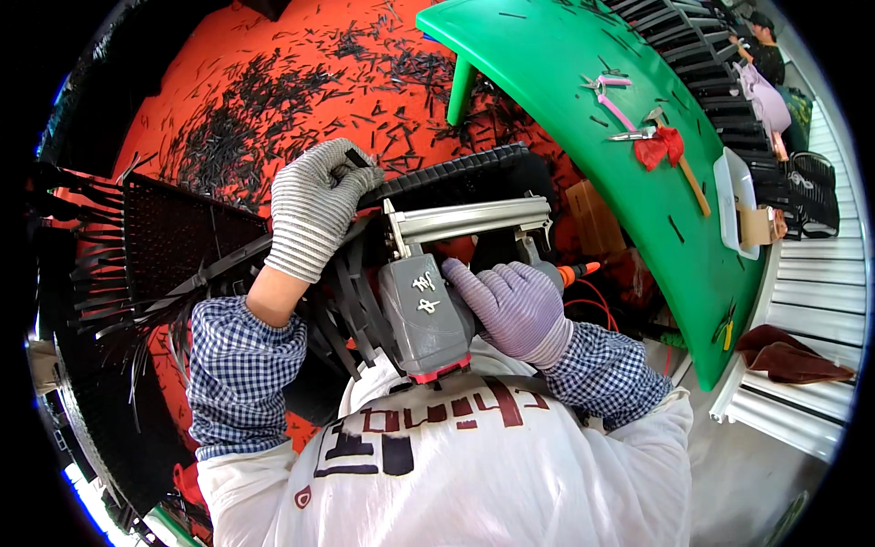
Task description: The person assembles a wicker panel by hand, weaving black plastic strips into a frame, cutting the ends with pliers, and securing them using a pneumatic staple gun.
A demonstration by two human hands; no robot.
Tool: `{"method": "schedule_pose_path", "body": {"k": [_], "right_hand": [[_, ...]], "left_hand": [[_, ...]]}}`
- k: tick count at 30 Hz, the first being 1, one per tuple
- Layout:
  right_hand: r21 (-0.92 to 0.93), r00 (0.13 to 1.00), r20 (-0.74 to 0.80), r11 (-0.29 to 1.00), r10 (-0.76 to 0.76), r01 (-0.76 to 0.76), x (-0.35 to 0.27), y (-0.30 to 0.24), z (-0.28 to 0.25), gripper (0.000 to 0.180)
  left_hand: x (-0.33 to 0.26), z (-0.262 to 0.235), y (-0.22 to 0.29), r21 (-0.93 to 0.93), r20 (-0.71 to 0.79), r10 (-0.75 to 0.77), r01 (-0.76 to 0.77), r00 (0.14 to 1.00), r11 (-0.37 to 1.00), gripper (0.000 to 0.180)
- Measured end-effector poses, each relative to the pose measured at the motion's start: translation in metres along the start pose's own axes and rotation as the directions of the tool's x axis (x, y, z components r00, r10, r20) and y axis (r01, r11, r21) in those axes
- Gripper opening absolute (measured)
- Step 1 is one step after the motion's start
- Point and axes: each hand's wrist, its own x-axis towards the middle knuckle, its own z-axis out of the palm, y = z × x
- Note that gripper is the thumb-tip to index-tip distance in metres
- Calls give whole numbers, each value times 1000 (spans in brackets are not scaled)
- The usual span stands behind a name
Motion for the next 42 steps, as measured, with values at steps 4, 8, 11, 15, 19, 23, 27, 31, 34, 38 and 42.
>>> {"method": "schedule_pose_path", "body": {"k": [4, 8, 11, 15, 19, 23, 27, 31, 34, 38, 42], "right_hand": [[-5, 1000, 18, 1000, -4, 5, 0, 1, 1, 57], [-27, 999, 32, 1000, 1, 0, 2, 0, 2, 57], [-28, 1000, 28, 1000, -1, 2, 1, 1, 3, 57], [-29, 999, 40, 1000, 3, -2, 1, 1, 4, 56], [-44, 998, 55, 999, 18, -16, 1, -1, 4, 56], [-46, 996, 71, 998, 52, -49, 0, -4, 8, 52], [-55, 994, 60, 995, 87, -83, 1, -5, 9, 48], [10, 993, 69, 995, 95, -95, 4, -2, -4, 46], [57, 986, 30, 984, 165, -166, -2, 8, -31, 51], [127, 823, -183, 843, 538, -523, -42, 52, -58, 54], [-274, 460, -297, 387, 837, -880, -97, 135, -93, 49]], "left_hand": [[0, -3, 6, -14, 40, -56, 56, 998, 998, 14], [1, -2, 2, 25, 37, -54, 53, 998, 998, 15], [1, -3, 2, 9, 55, -94, 93, 994, 996, 15], [3, 0, -2, 42, 54, -97, 95, 994, 995, 16], [4, -1, 0, 45, 56, -92, 90, 994, 995, 15], [3, 0, -3, 38, 45, -79, 77, 996, 996, 16], [2, -4, 10, -11, 59, -141, 142, 988, 990, 16], [4, -1, 5, 45, 26, -92, 91, 995, 995, 16], [2, -4, -1, -30, 53, -129, 131, 990, 991, 19], [1, -9, 0, 45, 44, -106, 104, 993, 994, 20], [-11, -15, 15, 191, 27, 215, -216, 976, 958, 28]]}}
